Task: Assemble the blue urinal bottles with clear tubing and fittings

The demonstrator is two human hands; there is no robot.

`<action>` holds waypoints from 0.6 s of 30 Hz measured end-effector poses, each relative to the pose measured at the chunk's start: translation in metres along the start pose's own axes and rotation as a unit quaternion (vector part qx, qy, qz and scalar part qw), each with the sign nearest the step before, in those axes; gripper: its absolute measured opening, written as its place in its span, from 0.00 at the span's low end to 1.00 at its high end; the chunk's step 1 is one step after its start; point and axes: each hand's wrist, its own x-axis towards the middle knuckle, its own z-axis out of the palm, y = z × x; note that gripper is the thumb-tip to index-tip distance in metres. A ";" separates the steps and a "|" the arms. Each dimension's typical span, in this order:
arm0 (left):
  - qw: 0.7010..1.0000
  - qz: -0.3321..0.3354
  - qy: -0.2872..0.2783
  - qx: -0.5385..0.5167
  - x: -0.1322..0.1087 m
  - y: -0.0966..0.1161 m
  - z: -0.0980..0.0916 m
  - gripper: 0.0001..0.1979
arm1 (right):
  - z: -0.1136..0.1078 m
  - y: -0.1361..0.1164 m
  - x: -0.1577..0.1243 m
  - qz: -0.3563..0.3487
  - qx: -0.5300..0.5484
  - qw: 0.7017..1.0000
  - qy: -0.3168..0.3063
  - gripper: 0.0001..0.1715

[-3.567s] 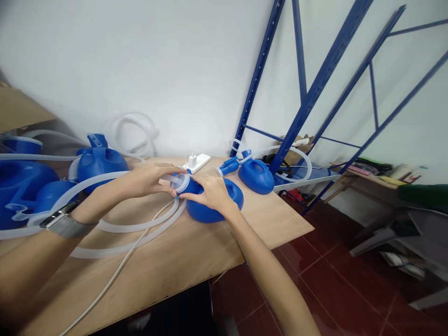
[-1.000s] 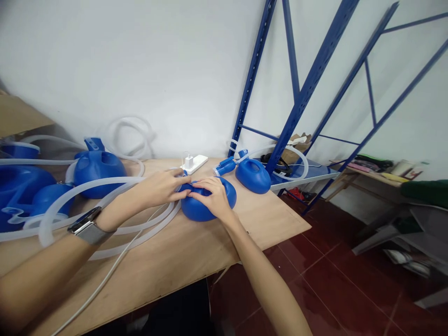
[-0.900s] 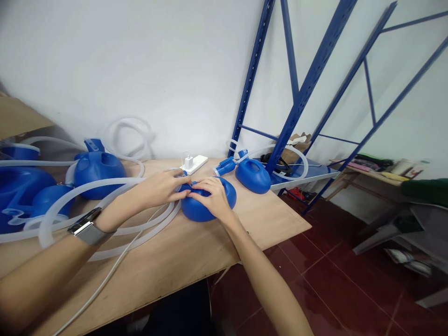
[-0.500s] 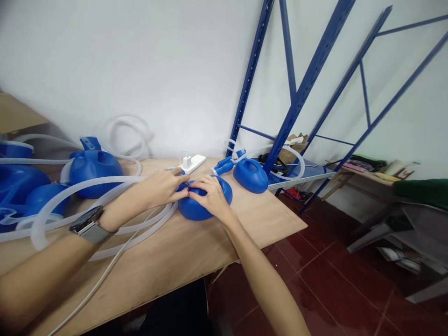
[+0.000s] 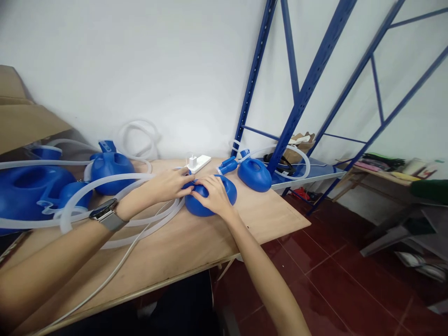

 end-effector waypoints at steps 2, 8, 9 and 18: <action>1.000 -0.004 -0.008 -0.005 -0.004 -0.005 0.000 0.23 | -0.008 0.003 -0.001 -0.013 -0.018 1.000 0.005 0.17; 0.999 -0.006 -0.006 0.037 -0.022 -0.016 -0.014 0.28 | -0.031 0.020 -0.019 0.120 -0.065 0.991 -0.015 0.27; 0.999 -0.009 0.004 0.051 -0.027 -0.016 -0.017 0.29 | -0.031 0.022 -0.021 0.137 -0.071 0.988 -0.025 0.28; 0.972 -0.224 -0.068 -0.010 -0.151 0.002 -0.039 0.32 | -0.026 0.005 -0.019 0.197 -0.192 0.959 -0.067 0.26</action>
